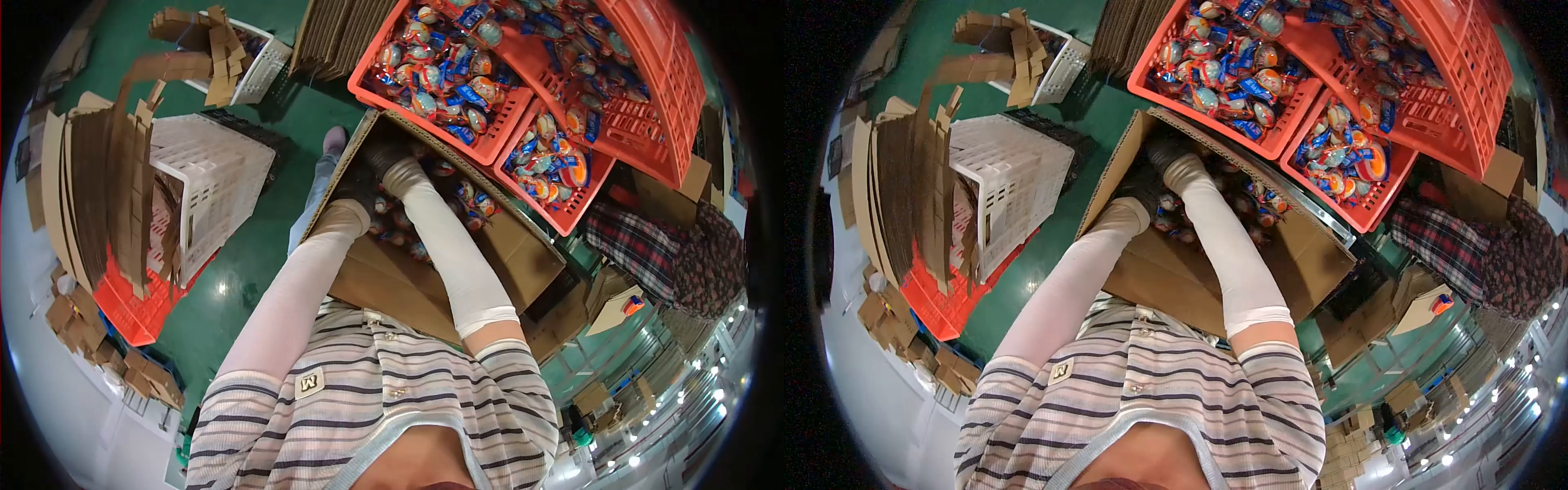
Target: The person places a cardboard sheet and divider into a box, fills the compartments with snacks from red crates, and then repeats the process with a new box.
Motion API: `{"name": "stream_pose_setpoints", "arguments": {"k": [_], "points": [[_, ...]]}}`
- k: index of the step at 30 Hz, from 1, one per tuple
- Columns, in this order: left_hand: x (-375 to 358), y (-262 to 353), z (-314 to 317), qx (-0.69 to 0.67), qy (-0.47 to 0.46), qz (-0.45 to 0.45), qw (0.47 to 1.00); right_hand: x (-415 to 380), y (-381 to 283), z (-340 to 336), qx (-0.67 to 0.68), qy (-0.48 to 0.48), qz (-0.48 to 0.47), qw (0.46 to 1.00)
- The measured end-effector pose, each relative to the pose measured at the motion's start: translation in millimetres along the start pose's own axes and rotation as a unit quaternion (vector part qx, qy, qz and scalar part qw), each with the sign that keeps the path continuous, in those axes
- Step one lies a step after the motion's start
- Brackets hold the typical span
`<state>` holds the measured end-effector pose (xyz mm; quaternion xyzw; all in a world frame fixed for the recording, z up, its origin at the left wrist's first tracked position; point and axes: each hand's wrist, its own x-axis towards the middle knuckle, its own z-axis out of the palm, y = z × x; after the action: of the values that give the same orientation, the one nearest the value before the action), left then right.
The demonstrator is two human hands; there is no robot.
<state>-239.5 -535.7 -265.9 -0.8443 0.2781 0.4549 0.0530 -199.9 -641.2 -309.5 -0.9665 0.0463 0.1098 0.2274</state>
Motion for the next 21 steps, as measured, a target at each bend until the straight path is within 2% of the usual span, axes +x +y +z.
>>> {"name": "stream_pose_setpoints", "arguments": {"k": [3, 5, 6, 8, 9, 11, 12, 14, 17, 19, 20, 21], "points": [[2.1, 0.0, 0.1, -0.005, -0.004, 0.001, 1.000, -8.0, 6.6, 15.2, -0.009, 0.020, 0.007, 1.000], [2.6, -2.6, 1.8, -0.009, -0.008, 0.000, 1.000, -31.2, 7.1, 7.6, 0.027, 0.042, -0.077, 0.996], [2.5, -3.5, 3.6, -0.013, -0.011, -0.001, 1.000, -35.7, 8.4, 6.3, 0.030, 0.040, -0.080, 0.996], [4.6, -6.6, 5.7, -0.019, -0.013, 0.001, 1.000, -37.8, 9.2, 3.6, 0.198, -0.040, -0.036, 0.979], [5.5, -6.9, 5.9, -0.023, -0.016, 0.002, 1.000, -32.2, 7.4, 14.4, 0.198, -0.040, -0.038, 0.979], [5.4, -6.7, 5.4, -0.032, -0.019, 0.003, 0.999, -18.7, 5.0, 42.1, -0.010, -0.134, -0.035, 0.990], [5.7, -6.5, 4.5, -0.039, -0.021, 0.004, 0.999, -21.9, 4.6, 40.2, -0.010, -0.135, -0.036, 0.990], [9.3, -8.9, 1.0, -0.056, -0.027, 0.003, 0.998, -30.6, 2.8, 30.8, 0.020, -0.007, -0.077, 0.997], [7.6, -16.0, 10.7, -0.100, -0.078, 0.013, 0.992, -34.1, -1.6, 9.5, -0.026, -0.047, -0.053, 0.997], [-13.7, -13.5, -7.1, -0.116, -0.098, 0.028, 0.988, -45.9, -38.2, -97.4, -0.035, -0.237, -0.052, 0.970], [-47.8, -2.3, -40.8, -0.093, -0.164, -0.087, 0.978, -51.6, -57.4, -152.6, -0.039, -0.327, -0.051, 0.943], [-65.7, 5.8, -59.4, -0.068, -0.227, -0.200, 0.951, -57.7, -71.8, -221.6, 0.038, -0.348, -0.086, 0.933]]}}
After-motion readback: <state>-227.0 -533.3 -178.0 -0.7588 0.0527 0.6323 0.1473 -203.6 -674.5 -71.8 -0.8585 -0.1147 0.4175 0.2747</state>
